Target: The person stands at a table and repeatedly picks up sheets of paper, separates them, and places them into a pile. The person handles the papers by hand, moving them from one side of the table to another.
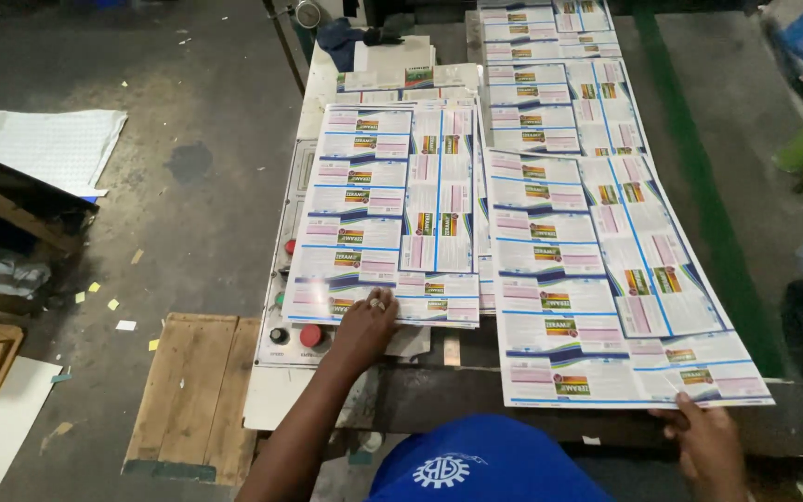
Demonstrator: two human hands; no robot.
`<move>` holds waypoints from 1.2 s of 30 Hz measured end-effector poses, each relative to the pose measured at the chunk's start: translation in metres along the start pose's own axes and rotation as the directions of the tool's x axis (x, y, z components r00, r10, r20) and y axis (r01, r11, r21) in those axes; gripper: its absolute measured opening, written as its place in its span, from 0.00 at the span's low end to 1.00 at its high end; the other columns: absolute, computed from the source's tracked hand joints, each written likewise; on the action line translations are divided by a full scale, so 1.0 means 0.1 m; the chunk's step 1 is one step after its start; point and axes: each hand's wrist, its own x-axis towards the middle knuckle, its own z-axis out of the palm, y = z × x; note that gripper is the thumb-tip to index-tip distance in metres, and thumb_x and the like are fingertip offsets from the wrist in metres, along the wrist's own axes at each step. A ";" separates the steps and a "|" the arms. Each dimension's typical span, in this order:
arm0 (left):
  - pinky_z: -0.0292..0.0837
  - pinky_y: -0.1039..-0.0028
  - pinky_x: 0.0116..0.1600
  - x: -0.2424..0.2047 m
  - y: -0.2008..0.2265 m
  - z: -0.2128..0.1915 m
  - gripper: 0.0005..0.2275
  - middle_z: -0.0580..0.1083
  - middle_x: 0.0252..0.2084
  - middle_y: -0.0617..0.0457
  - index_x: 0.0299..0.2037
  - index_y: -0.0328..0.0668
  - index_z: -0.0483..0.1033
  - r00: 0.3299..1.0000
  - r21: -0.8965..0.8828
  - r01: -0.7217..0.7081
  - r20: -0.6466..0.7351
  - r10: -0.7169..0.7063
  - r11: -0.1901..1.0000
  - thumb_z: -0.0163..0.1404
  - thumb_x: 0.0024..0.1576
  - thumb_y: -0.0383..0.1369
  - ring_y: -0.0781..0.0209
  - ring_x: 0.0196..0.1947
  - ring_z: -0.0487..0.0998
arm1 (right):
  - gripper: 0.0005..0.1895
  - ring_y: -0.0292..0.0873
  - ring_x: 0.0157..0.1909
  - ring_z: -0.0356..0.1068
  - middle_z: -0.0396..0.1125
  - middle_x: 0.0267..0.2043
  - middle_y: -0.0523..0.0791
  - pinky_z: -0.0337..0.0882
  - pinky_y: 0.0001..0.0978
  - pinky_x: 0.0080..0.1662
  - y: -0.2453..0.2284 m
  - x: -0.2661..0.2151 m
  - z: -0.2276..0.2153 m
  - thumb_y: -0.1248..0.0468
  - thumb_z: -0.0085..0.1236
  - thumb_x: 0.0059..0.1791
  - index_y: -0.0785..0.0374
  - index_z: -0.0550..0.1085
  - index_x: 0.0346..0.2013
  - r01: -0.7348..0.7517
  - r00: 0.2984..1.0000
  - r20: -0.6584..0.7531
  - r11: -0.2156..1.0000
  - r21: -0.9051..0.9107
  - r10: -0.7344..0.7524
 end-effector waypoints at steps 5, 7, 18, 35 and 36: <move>0.74 0.56 0.34 0.12 -0.07 -0.36 0.06 0.78 0.34 0.44 0.44 0.42 0.77 0.988 -0.104 0.022 -0.152 -0.037 0.994 0.51 0.58 0.29 0.45 0.32 0.81 | 0.18 0.46 0.39 0.73 0.72 0.48 0.49 0.63 0.35 0.31 0.41 0.20 -0.45 0.64 0.47 0.58 0.63 0.67 0.63 -0.016 0.999 -0.042 0.998 -0.065 0.014; 0.72 0.56 0.30 0.18 0.02 -0.64 0.04 0.78 0.27 0.46 0.40 0.45 0.79 0.964 -0.142 0.029 -0.259 -0.065 0.989 0.52 0.58 0.29 0.46 0.27 0.80 | 0.20 0.48 0.39 0.73 0.72 0.50 0.49 0.62 0.36 0.31 0.47 0.27 -0.56 0.65 0.48 0.58 0.61 0.67 0.65 -0.021 0.996 -0.083 0.996 -0.089 0.013; 0.70 0.57 0.31 -0.07 0.40 -0.68 0.03 0.76 0.26 0.44 0.41 0.46 0.81 0.838 -0.219 0.189 -0.473 -0.273 0.957 0.57 0.60 0.28 0.44 0.25 0.77 | 0.12 0.44 0.40 0.74 0.72 0.46 0.50 0.68 0.33 0.36 0.19 -0.26 -0.46 0.65 0.49 0.62 0.72 0.69 0.55 0.078 0.996 -0.023 0.982 -0.171 -0.084; 0.69 0.64 0.30 -0.08 0.44 -0.89 0.06 0.77 0.32 0.44 0.48 0.36 0.78 0.745 -0.336 0.078 -0.606 -0.279 0.938 0.56 0.62 0.25 0.49 0.24 0.77 | 0.13 0.43 0.37 0.74 0.73 0.46 0.47 0.66 0.31 0.31 -0.24 0.18 0.16 0.66 0.50 0.58 0.65 0.70 0.58 0.097 0.994 0.062 0.985 -0.143 -0.089; 0.69 0.64 0.30 -0.09 0.44 -0.85 0.05 0.77 0.32 0.44 0.47 0.37 0.78 0.743 -0.350 0.081 -0.603 -0.291 0.933 0.56 0.63 0.25 0.49 0.24 0.77 | 0.13 0.44 0.36 0.74 0.74 0.45 0.48 0.66 0.33 0.30 -0.24 0.29 0.20 0.66 0.49 0.57 0.66 0.70 0.56 0.076 0.996 0.054 0.979 -0.190 -0.067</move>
